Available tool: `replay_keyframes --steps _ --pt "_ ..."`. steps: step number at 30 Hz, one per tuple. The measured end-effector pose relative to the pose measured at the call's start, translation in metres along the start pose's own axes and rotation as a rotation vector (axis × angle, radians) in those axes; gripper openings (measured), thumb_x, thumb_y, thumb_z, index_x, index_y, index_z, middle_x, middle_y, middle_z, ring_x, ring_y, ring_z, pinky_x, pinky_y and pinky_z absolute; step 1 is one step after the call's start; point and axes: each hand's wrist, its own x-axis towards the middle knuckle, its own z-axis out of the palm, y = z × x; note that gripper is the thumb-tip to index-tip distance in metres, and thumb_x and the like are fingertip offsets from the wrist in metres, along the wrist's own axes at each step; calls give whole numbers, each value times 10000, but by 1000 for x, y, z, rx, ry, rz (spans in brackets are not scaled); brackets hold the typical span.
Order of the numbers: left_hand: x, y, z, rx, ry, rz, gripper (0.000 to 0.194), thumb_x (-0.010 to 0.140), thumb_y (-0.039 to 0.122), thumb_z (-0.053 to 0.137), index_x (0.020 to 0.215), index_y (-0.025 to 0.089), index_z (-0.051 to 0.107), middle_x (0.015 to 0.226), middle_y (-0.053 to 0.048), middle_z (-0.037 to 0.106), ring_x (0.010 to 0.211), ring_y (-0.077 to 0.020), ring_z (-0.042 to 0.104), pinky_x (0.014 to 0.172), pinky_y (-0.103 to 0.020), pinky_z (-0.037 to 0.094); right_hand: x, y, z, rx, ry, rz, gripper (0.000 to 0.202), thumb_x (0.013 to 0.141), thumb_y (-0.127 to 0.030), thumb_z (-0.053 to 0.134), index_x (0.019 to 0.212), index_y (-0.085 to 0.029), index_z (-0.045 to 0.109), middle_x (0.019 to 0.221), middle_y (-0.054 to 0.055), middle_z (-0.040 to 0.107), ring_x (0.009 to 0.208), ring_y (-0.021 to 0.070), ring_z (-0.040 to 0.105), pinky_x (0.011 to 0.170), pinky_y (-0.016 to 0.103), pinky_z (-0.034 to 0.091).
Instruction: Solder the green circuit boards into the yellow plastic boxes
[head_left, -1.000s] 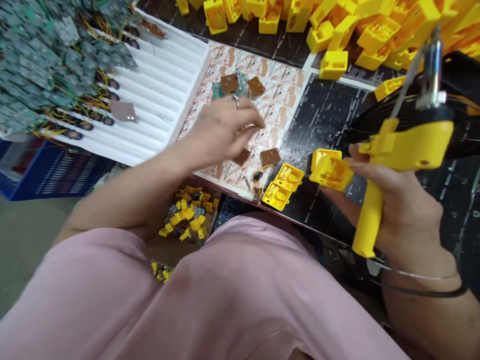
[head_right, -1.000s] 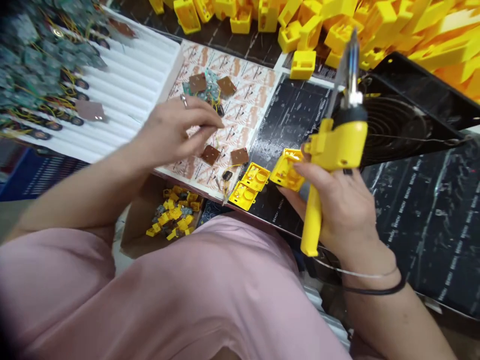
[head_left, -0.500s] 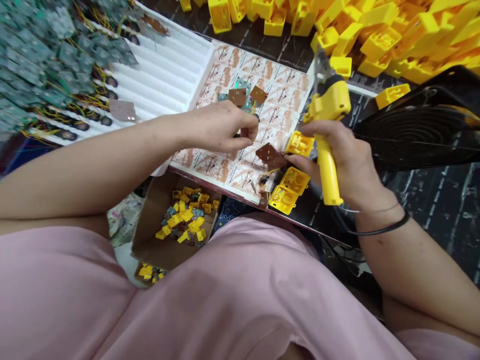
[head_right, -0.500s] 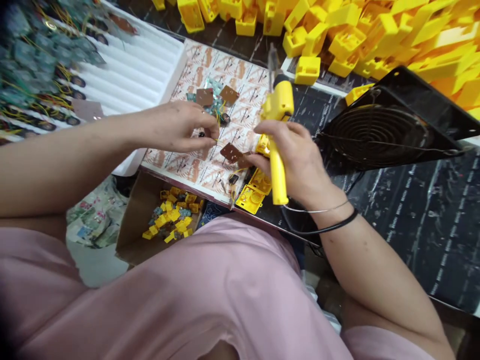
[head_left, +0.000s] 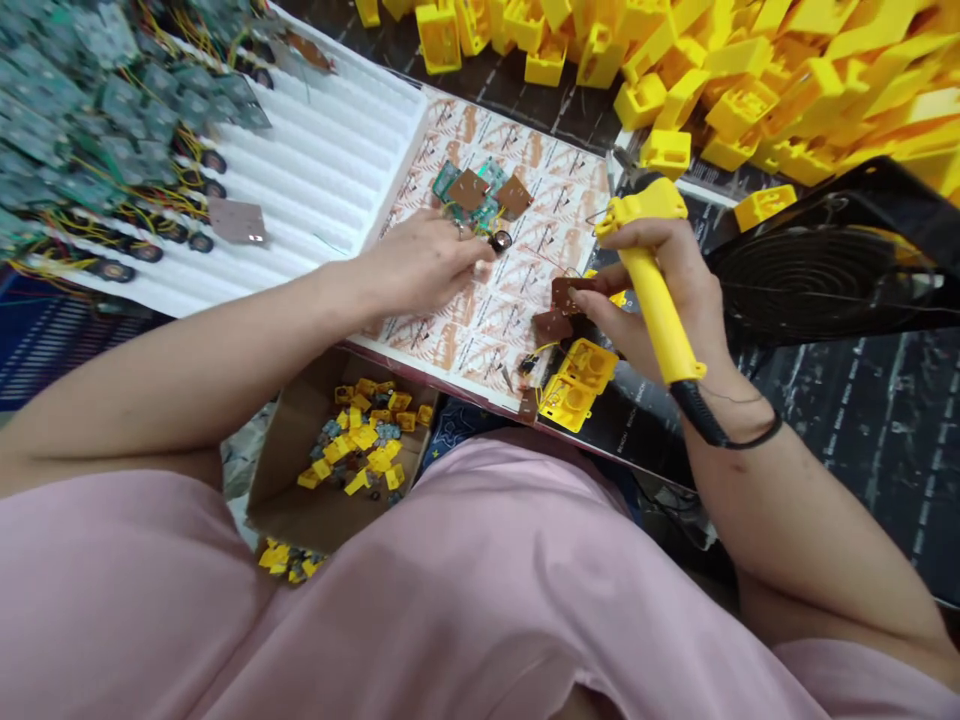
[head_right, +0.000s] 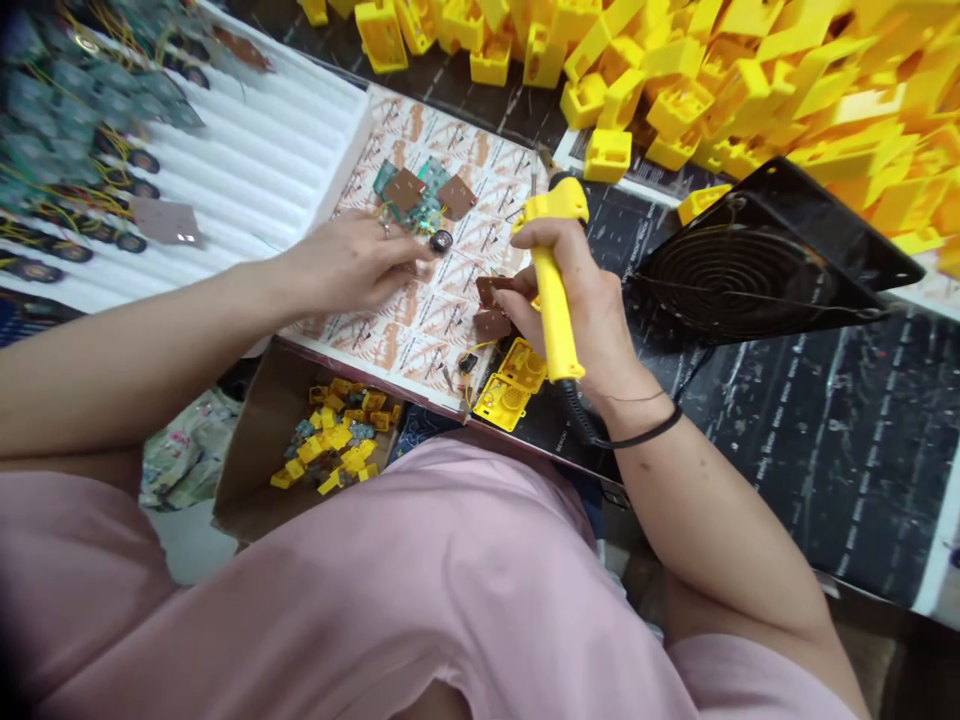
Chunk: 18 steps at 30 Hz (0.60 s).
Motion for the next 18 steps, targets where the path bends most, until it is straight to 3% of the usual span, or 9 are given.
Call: replay_keyframes --steps 4,9,13,15,18 --pt "0 25 0 -175 122 -6 392 984 341 425 1157 174 734 1179 -109 724 1147 -275 663 1050 -463 463 -6 -8 -3 -113 49 -36 412 812 -292 775 1161 -302 555 832 -59 725 774 166 731 697 288 588" --pt "17 58 14 -749 143 60 494 1025 465 366 1124 137 722 1255 -117 712 1224 -236 634 1085 -410 484 -15 -17 0 -259 135 -171 376 858 -290 753 1169 -288 544 876 -38 747 698 166 715 655 300 572" --pt "24 72 22 -1270 -3 -5 432 917 556 611 1060 159 708 980 -72 749 931 -186 710 846 -320 574 -18 -19 -5 -184 186 -149 349 860 -258 744 1142 -283 542 893 -42 752 752 161 740 671 288 588" --pt "25 73 21 -1443 -53 -46 448 810 507 765 1066 147 686 868 -46 729 793 -162 707 746 -291 576 -19 -18 -12 -121 194 -91 342 864 -265 739 1139 -295 538 885 -46 754 776 159 749 686 283 600" --pt "24 70 14 -1458 48 -122 341 791 336 798 1046 135 693 765 -1 682 713 -118 679 715 -251 563 -20 -14 -21 -94 172 -43 366 858 -289 743 1153 -304 528 870 -44 751 806 175 755 684 289 608"
